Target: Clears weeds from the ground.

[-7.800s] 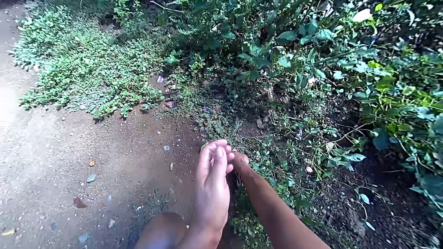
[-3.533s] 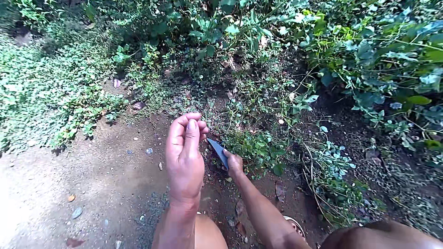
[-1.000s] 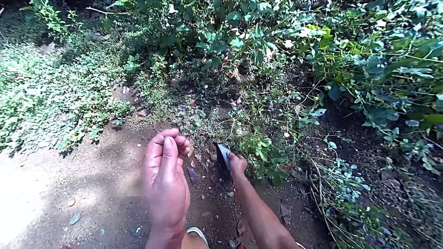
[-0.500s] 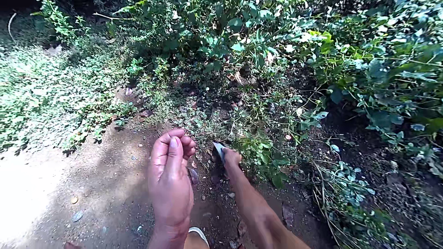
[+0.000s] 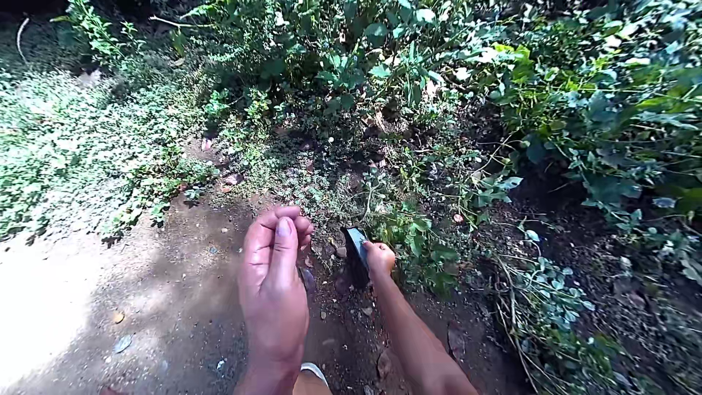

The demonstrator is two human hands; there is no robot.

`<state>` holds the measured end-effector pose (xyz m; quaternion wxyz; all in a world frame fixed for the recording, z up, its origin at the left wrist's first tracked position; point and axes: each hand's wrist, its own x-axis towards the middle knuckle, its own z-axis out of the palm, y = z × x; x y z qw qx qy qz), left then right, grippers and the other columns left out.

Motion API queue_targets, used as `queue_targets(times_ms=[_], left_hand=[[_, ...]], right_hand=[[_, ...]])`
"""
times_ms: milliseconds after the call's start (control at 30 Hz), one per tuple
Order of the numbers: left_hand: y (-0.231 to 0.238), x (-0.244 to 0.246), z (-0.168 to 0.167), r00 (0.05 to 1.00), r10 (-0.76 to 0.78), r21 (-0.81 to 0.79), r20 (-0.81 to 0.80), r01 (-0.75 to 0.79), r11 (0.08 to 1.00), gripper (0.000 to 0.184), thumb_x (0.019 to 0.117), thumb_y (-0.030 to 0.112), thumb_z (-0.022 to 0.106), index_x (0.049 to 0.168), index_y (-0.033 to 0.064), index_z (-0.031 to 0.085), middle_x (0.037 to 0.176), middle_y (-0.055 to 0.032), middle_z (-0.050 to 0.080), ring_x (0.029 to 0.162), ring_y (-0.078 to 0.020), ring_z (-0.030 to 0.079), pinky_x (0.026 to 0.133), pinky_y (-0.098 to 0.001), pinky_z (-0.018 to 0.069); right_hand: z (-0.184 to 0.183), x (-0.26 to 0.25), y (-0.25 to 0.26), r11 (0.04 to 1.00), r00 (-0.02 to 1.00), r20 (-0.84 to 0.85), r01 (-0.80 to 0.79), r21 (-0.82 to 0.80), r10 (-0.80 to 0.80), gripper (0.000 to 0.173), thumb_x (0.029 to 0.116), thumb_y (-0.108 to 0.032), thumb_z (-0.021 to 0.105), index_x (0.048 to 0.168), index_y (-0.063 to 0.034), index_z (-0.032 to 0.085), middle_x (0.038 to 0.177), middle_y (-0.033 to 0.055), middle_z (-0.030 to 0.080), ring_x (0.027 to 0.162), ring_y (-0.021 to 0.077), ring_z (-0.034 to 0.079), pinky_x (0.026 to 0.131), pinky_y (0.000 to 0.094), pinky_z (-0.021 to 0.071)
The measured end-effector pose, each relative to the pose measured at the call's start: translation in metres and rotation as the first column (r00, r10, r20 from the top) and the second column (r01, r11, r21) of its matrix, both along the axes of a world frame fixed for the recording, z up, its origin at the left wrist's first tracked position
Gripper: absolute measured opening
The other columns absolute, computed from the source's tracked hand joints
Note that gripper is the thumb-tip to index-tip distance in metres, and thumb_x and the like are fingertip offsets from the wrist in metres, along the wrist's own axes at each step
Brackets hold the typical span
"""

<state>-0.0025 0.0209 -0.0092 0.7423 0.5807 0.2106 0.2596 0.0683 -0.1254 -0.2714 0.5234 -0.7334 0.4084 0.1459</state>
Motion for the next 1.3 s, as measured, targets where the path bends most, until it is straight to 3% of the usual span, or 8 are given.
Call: queue_targets(times_ms=[167,300,533,667,800,933,1200,1300], left_hand=[[0.002,0.003,-0.002,1.0,0.001,-0.026,-0.015,-0.002,1.0,0.027,0.1088,0.009,0.033,0.106,0.0096,0.06,0.086,0.0049,0.068,0.081,-0.0063,0.068,0.078,-0.0231,0.059],[-0.003,0.006,0.0,1.0,-0.007,0.005,-0.008,0.007,1.0,0.026,0.1087,0.008,0.033,0.106,0.0097,0.059,0.086,0.0056,0.068,0.082,-0.0054,0.068,0.079,-0.0226,0.0586],[-0.005,0.009,0.001,1.0,-0.016,0.013,-0.006,0.016,1.0,0.025,0.1086,0.008,0.035,0.107,0.0088,0.06,0.087,0.0055,0.068,0.081,-0.0047,0.067,0.079,-0.0221,0.0582],[-0.005,0.006,0.004,1.0,-0.002,0.005,-0.003,0.002,1.0,0.025,0.1088,0.008,0.035,0.107,0.0074,0.06,0.086,0.0049,0.067,0.08,-0.0058,0.068,0.077,-0.0227,0.0593],[0.001,-0.003,0.007,1.0,0.012,0.032,0.029,-0.012,0.999,0.027,0.1087,0.008,0.033,0.106,0.0085,0.06,0.086,0.0067,0.068,0.08,-0.0051,0.069,0.077,-0.0224,0.0599],[0.001,-0.006,0.012,1.0,0.002,0.04,0.024,-0.003,0.999,0.028,0.1085,0.007,0.033,0.106,0.0093,0.06,0.086,0.0073,0.069,0.081,-0.0049,0.069,0.077,-0.0232,0.06],[0.004,0.0,0.01,1.0,-0.016,0.009,-0.026,0.016,1.0,0.028,0.1083,0.007,0.032,0.106,0.0091,0.06,0.085,0.0074,0.069,0.079,-0.0042,0.068,0.076,-0.0221,0.059],[0.005,0.002,0.006,1.0,-0.02,0.009,-0.023,0.02,1.0,0.028,0.1086,0.008,0.032,0.107,0.0085,0.06,0.086,0.0066,0.068,0.08,-0.0046,0.068,0.076,-0.022,0.059]], right_hand=[[0.012,-0.046,-0.02,0.997,0.996,0.062,0.063,0.042,-0.065,0.017,0.0936,-0.008,0.073,0.089,0.0058,0.063,0.081,0.0155,0.063,0.071,0.022,0.057,0.067,0.0415,0.049],[0.001,0.021,0.027,0.999,0.991,-0.129,-0.026,0.042,0.031,0.03,0.0935,-0.016,0.074,0.108,0.0082,0.066,0.118,0.0271,0.063,0.112,0.0368,0.06,0.097,0.0537,0.0458],[0.042,-0.083,0.002,0.962,0.961,0.058,-0.272,0.029,0.27,0.023,0.0916,-0.01,0.074,0.1,0.0096,0.068,0.098,0.0273,0.065,0.092,0.0371,0.063,0.086,0.0548,0.0506],[0.042,-0.077,0.021,0.614,0.62,-0.029,-0.782,-0.106,0.784,0.046,0.0957,-0.029,0.071,0.127,0.0044,0.064,0.123,0.0262,0.067,0.115,0.0406,0.065,0.101,0.0553,0.05],[0.044,0.036,0.036,0.302,0.304,0.062,-0.863,-0.404,0.951,0.069,0.0929,-0.024,0.074,0.148,0.0056,0.046,0.155,0.0274,0.044,0.146,0.0412,0.041,0.12,0.0535,0.0326],[0.035,0.14,0.023,-0.151,-0.011,-0.321,-0.897,-0.415,0.947,0.092,0.096,-0.049,0.067,0.162,-0.0029,0.023,0.17,0.0182,0.02,0.159,0.036,0.01,0.123,0.0644,0.0097],[0.016,0.127,-0.023,-0.186,-0.029,-0.519,-0.95,-0.252,0.854,0.102,0.0922,-0.077,0.049,0.161,-0.0038,0.029,0.161,0.0237,0.036,0.153,0.0407,0.027,0.121,0.068,0.0144],[0.021,0.097,-0.026,-0.175,-0.015,-0.553,-0.956,-0.237,0.833,0.105,0.084,-0.076,0.064,0.151,0.002,0.043,0.16,0.0273,0.034,0.152,0.0446,0.027,0.117,0.0717,0.0184]])
